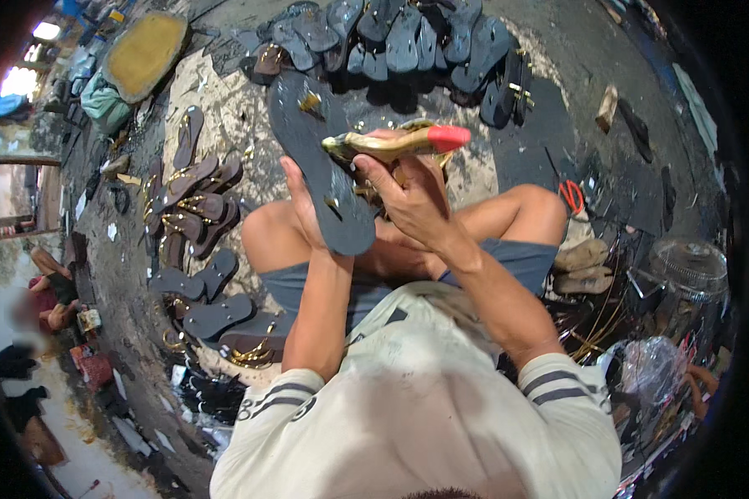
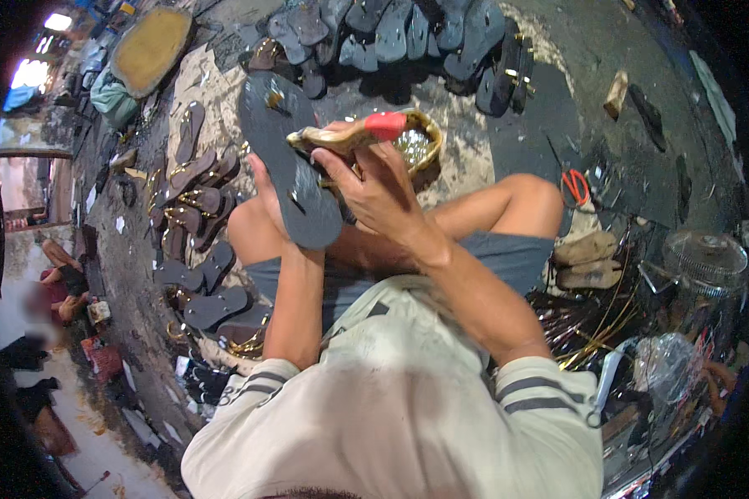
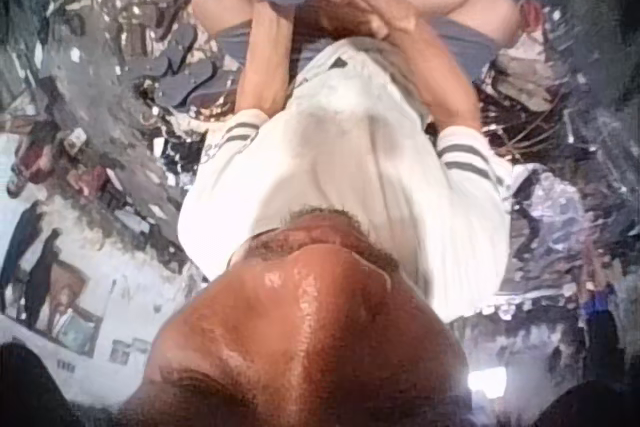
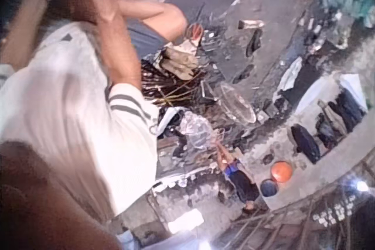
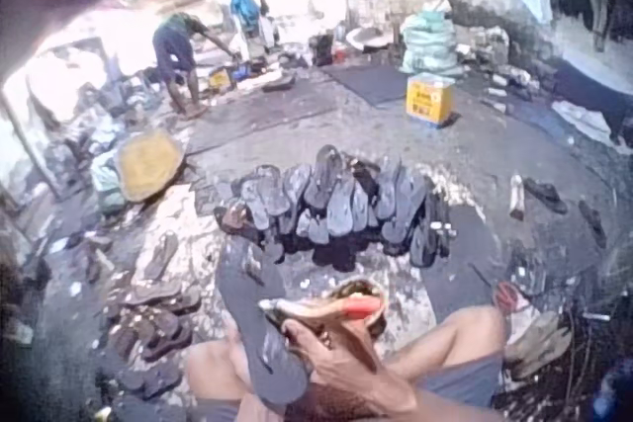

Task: The person sits on the floor and repeatedly applies a brownish liquid to the soles of black sandals using a brush. They pick up sandals from a pile, brush the sole, and place them back down, continuing the process for multiple units.

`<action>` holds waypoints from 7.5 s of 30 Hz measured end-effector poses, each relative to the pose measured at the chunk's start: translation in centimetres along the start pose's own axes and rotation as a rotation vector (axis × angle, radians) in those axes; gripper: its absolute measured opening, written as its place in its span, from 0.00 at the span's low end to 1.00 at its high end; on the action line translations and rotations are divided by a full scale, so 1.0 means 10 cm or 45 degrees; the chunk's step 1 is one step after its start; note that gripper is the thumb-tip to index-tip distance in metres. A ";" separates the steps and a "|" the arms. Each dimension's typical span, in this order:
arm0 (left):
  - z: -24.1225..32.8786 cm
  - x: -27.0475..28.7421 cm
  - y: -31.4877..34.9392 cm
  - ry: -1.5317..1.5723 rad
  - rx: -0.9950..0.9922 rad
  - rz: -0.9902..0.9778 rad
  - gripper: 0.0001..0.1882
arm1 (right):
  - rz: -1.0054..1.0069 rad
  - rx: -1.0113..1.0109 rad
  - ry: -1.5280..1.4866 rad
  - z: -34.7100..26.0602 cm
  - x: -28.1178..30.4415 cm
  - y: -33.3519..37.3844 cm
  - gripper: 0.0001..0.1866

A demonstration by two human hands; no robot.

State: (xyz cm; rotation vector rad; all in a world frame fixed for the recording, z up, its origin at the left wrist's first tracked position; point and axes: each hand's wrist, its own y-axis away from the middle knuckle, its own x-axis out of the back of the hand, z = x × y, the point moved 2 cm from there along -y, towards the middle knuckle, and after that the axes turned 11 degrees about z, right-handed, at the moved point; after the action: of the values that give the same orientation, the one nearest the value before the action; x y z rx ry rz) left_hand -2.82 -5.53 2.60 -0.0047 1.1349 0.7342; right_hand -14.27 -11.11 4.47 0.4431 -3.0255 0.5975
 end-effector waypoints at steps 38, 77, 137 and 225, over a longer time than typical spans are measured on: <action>-1.77 -0.21 -0.65 -0.388 0.860 -0.068 0.26 | 0.999 -0.219 -0.283 -0.33 2.10 0.41 0.09; 2.11 1.43 0.96 -2.194 -1.165 0.690 0.19 | -0.728 0.240 1.190 1.70 0.27 -0.45 0.14; 0.33 0.09 0.65 -0.040 0.070 -0.177 0.40 | -0.132 0.438 0.053 -0.48 -0.10 0.06 0.16; -2.50 -1.27 -1.03 -0.763 0.717 0.171 0.34 | 0.980 0.077 -0.484 -0.69 2.26 0.39 0.19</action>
State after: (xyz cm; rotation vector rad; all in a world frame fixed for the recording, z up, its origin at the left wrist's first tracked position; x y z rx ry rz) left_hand -20.56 -29.13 -1.86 0.7270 0.7309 0.4612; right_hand -37.29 -11.18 11.20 -0.7386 -3.4907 0.6787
